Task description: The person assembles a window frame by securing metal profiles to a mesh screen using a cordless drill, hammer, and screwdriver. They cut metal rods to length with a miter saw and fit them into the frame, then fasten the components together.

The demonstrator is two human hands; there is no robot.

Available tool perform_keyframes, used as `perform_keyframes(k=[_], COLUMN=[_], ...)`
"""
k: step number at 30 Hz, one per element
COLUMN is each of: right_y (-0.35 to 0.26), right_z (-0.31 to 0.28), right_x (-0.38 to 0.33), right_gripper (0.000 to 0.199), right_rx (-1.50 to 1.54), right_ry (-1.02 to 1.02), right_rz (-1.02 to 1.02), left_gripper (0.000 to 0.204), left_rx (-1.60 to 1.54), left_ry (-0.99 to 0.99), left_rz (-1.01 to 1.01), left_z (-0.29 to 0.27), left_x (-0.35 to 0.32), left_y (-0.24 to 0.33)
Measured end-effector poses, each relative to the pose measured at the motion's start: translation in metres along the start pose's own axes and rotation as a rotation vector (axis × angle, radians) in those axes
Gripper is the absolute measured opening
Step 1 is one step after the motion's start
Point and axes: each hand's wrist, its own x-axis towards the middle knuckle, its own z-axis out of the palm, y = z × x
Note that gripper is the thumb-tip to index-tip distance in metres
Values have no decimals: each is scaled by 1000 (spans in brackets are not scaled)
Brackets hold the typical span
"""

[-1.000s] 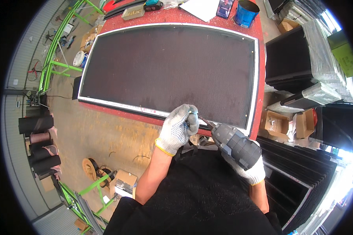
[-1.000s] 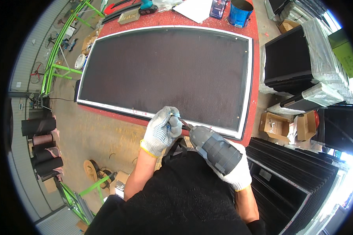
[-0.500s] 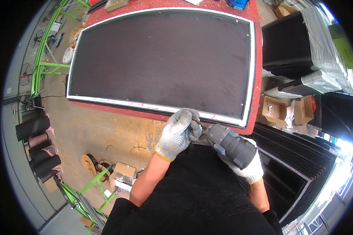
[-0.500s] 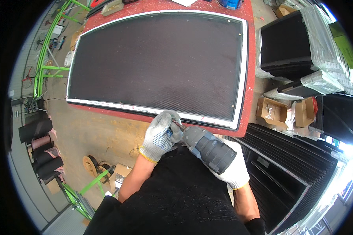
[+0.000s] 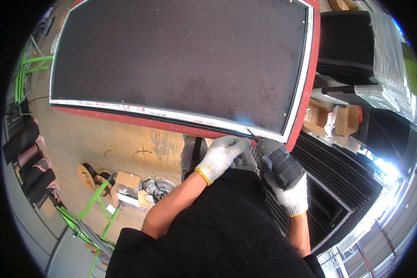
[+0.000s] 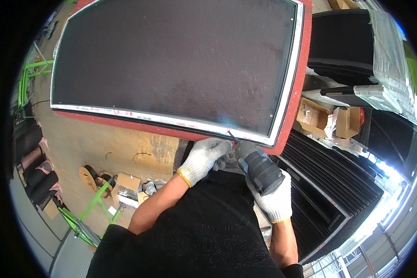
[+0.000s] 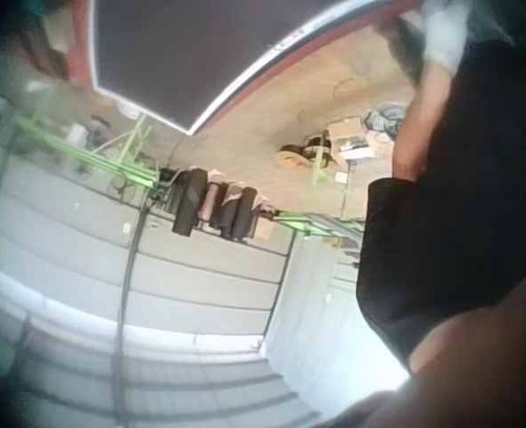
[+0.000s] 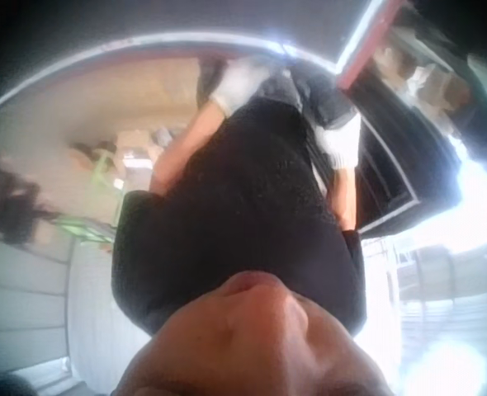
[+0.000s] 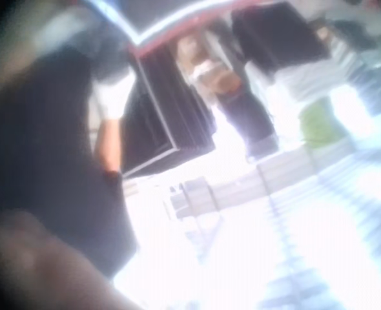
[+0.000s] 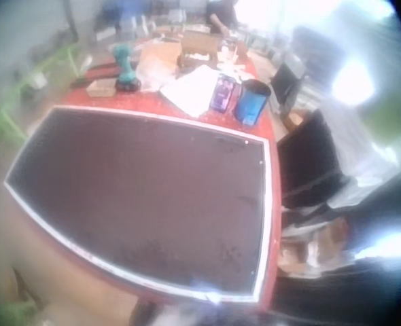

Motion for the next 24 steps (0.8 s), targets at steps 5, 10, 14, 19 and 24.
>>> perform_keyframes(k=[5, 10, 14, 19, 24], right_y=[5, 5, 5, 9, 11], right_z=[-2, -3, -4, -3, -4], right_x=[3, 8, 11, 14, 17], right_gripper=[24, 22, 21, 30, 33], right_rx=[36, -36, -14, -69, -6], right_ry=[-9, -66, -62, -70, -71], right_rz=[117, 114, 173, 66, 108], left_gripper=[51, 50, 44, 42, 48], left_rx=[58, -11, -38, -47, -20], left_ry=[85, 67, 124, 141, 152], left_rz=[-22, -66, -88, -99, -76], left_z=[8, 11, 17, 18, 19], left_x=[11, 11, 11, 14, 17], left_y=[6, 15, 21, 21, 18])
